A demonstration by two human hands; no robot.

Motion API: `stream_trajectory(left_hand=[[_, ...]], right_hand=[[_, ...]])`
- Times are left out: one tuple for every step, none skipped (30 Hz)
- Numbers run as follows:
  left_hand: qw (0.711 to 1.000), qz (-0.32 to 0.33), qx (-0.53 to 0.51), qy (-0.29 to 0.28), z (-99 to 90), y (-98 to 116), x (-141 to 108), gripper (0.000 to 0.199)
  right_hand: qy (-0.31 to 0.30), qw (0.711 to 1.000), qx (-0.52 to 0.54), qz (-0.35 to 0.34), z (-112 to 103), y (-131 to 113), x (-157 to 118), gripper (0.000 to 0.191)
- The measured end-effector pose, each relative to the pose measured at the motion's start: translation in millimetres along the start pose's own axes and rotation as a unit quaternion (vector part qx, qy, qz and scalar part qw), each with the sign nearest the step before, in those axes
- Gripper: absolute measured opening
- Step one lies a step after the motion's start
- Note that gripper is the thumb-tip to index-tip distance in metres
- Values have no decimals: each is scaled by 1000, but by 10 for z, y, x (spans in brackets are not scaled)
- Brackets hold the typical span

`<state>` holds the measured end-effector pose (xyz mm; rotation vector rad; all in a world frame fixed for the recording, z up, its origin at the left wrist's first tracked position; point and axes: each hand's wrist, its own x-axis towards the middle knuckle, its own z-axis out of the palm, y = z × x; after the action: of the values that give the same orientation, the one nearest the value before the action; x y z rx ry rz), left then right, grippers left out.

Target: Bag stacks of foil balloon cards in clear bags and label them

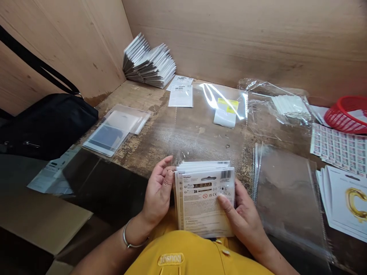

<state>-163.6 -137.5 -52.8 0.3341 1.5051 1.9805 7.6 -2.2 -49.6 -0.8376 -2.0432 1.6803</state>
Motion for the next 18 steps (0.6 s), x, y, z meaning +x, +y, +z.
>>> stream_trajectory(left_hand=[[999,-17,-24,-18,-11,-7,17,44],[998,-33,-46,-31,-21,-11,35,45],[996,-48,-69,-39,-30,-11,51,43],[992,-63,-94,-46,-36,-9,66,41],[988,-78,-119,-52,-39,-5,78,39],[984,-93,-140,-60,-40,3,87,38],[980,-104,-157,-69,-40,12,94,38],[976,-113,-168,-78,-38,23,99,37],[974,-119,-176,-83,-36,36,103,37],[973,-122,-178,-85,-32,50,108,36],[973,-123,-177,-85,-28,63,112,36],[974,-120,-173,-81,-24,75,118,36],[977,-114,-165,-74,-18,85,123,36],[980,-104,-155,-66,-12,89,129,35],[985,-91,-139,-55,-7,89,133,35],[989,-75,-118,-44,-3,83,135,35],[993,-58,-95,-33,1,73,134,34],[996,-42,-71,-23,5,61,130,34]], right_hand=[[3,1000,-2,-2,-1,3,-1,57],[5,1000,-1,-4,-1,5,-2,58],[6,1000,1,-4,-2,5,-3,57],[7,1000,5,-3,-2,6,-5,57],[6,1000,9,-2,-2,6,-6,56],[6,1000,12,-1,-2,8,-8,55],[7,1000,12,-2,-2,11,-10,55],[9,1000,10,-3,-2,14,-11,55],[10,1000,7,-5,-2,19,-12,56],[11,1000,4,-6,-2,22,-13,56],[11,1000,3,-7,-3,24,-12,55],[10,1000,3,-7,-5,23,-10,54],[8,1000,2,-9,-6,20,-8,53],[5,1000,1,-11,-8,13,-6,51],[2,1000,-2,-15,-9,4,-4,50],[0,1000,-4,-19,-9,-6,-4,48],[-2,1000,-6,-21,-7,-15,-6,46],[-3,1000,-5,-24,-4,-23,-10,44]])
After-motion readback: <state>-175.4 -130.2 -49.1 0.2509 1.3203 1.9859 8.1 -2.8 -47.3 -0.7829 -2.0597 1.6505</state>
